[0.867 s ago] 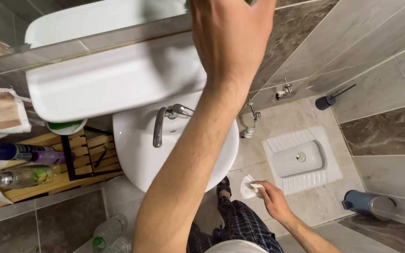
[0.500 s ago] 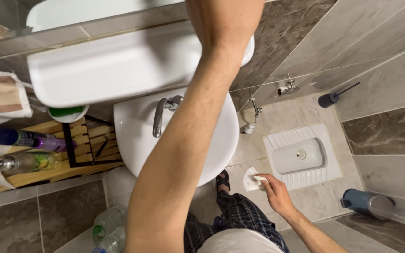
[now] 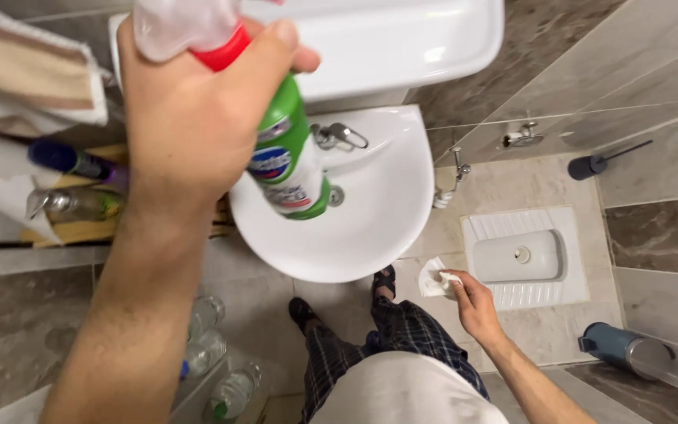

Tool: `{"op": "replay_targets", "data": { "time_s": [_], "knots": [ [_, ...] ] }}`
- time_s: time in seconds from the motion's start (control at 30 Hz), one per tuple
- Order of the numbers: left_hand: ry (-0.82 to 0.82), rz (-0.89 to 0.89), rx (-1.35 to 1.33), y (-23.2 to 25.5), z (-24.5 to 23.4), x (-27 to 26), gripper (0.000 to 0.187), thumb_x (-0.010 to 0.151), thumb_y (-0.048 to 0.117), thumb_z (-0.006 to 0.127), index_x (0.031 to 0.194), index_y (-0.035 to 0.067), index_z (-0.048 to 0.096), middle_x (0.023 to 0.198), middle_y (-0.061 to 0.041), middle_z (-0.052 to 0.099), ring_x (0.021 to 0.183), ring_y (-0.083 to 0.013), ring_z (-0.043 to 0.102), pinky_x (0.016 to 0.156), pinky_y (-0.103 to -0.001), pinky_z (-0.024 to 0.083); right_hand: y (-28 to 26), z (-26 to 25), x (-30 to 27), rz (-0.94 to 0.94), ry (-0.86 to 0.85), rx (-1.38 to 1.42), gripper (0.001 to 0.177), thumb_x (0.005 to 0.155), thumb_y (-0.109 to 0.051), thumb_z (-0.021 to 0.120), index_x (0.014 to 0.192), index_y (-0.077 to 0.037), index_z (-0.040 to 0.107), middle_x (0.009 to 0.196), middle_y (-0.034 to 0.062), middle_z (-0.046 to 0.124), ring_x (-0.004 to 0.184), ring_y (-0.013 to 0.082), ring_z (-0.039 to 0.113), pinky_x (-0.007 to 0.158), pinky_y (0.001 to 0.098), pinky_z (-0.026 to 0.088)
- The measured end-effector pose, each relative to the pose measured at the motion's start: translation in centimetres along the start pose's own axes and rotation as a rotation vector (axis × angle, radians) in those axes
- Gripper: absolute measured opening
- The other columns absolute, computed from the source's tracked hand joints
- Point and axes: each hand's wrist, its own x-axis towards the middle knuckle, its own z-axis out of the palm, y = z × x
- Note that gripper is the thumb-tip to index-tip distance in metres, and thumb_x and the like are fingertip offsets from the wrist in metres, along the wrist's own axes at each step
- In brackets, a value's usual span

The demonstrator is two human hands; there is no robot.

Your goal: Cleaning a bathroom sink and a mirror shelf using detergent and a wet wipe.

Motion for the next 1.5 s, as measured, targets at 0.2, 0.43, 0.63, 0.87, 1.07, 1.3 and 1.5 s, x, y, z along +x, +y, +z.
{"op": "replay_targets", "data": {
  "time_s": [0.2,0.43,0.63,0.87,1.07,1.3,1.5],
  "knots": [
    [0.043,-0.340,0.005,-1.7,-4.9,-3.1,0.022,0.085,-0.002,0.055,0.107,-0.001,0.051,0.078,-0.008,0.062,0.066,-0.0115,0.060,0.058,-0.019,0.049,-1.7,2.1,0.2,-0.008,-0.073,-0.008,0.026,0.087,-0.013,0.044,0.104,-0.003,0.061,0.089,0.0077,0.066,0.073,0.0157,0.058,0.069,0.0259,0.048],
    [0.210,-0.744,0.119,-4.9,-8.4,-4.2,0.022,0.075,0.004,0.060,0.097,0.008,0.059,0.078,0.003,0.060,0.057,-0.0043,0.061,0.052,-0.015,0.049,-3.0,4.1,-0.2,-0.009,-0.127,-0.022,0.027,0.087,-0.014,0.043,0.104,-0.003,0.061,0.093,0.0073,0.066,0.077,0.0159,0.059,0.071,0.0256,0.046],
    [0.143,-0.840,0.410,-7.7,-10.8,-4.7,0.028,0.072,0.007,0.056,0.100,0.005,0.059,0.065,0.001,0.063,0.049,-0.0038,0.061,0.047,-0.014,0.049,-2.9,5.3,-0.5,0.020,-0.135,-0.025,0.027,0.087,-0.015,0.043,0.105,-0.004,0.060,0.087,0.0082,0.066,0.074,0.0161,0.059,0.070,0.0265,0.048],
    [0.040,-0.919,0.504,-7.1,-9.4,-4.0,0.018,0.074,0.012,0.051,0.086,0.008,0.064,0.057,0.003,0.063,0.049,-0.0063,0.057,0.054,-0.016,0.048,-2.5,5.6,-0.9,0.031,-0.131,0.007,0.027,0.087,-0.012,0.042,0.105,-0.004,0.060,0.094,0.0071,0.066,0.079,0.0158,0.059,0.074,0.0262,0.048],
    [0.069,-0.980,0.504,-6.8,-8.1,-3.0,0.021,0.075,0.014,0.052,0.094,0.007,0.057,0.059,0.004,0.063,0.047,-0.0053,0.055,0.050,-0.017,0.047,-2.3,5.1,-1.0,0.051,-0.105,-0.012,0.028,0.087,-0.016,0.043,0.106,-0.004,0.060,0.091,0.0084,0.066,0.079,0.0170,0.061,0.073,0.0270,0.049],
    [-0.030,-0.950,0.406,-6.1,-4.8,-1.7,0.025,0.076,0.010,0.054,0.100,0.010,0.059,0.062,0.003,0.062,0.049,-0.0051,0.058,0.048,-0.017,0.049,-2.3,4.3,-1.2,0.072,-0.087,0.024,0.028,0.087,-0.014,0.042,0.106,-0.004,0.060,0.086,0.0082,0.066,0.075,0.0157,0.059,0.071,0.0262,0.048],
    [-0.137,-0.967,0.445,-5.2,-0.5,-0.1,0.016,0.076,0.016,0.053,0.087,0.011,0.062,0.057,0.006,0.062,0.046,-0.0066,0.056,0.048,-0.019,0.048,-1.6,3.8,-1.0,0.053,-0.055,0.033,0.027,0.086,-0.013,0.043,0.105,-0.004,0.061,0.090,0.0071,0.067,0.077,0.0158,0.059,0.072,0.0259,0.047]
  ]
}}
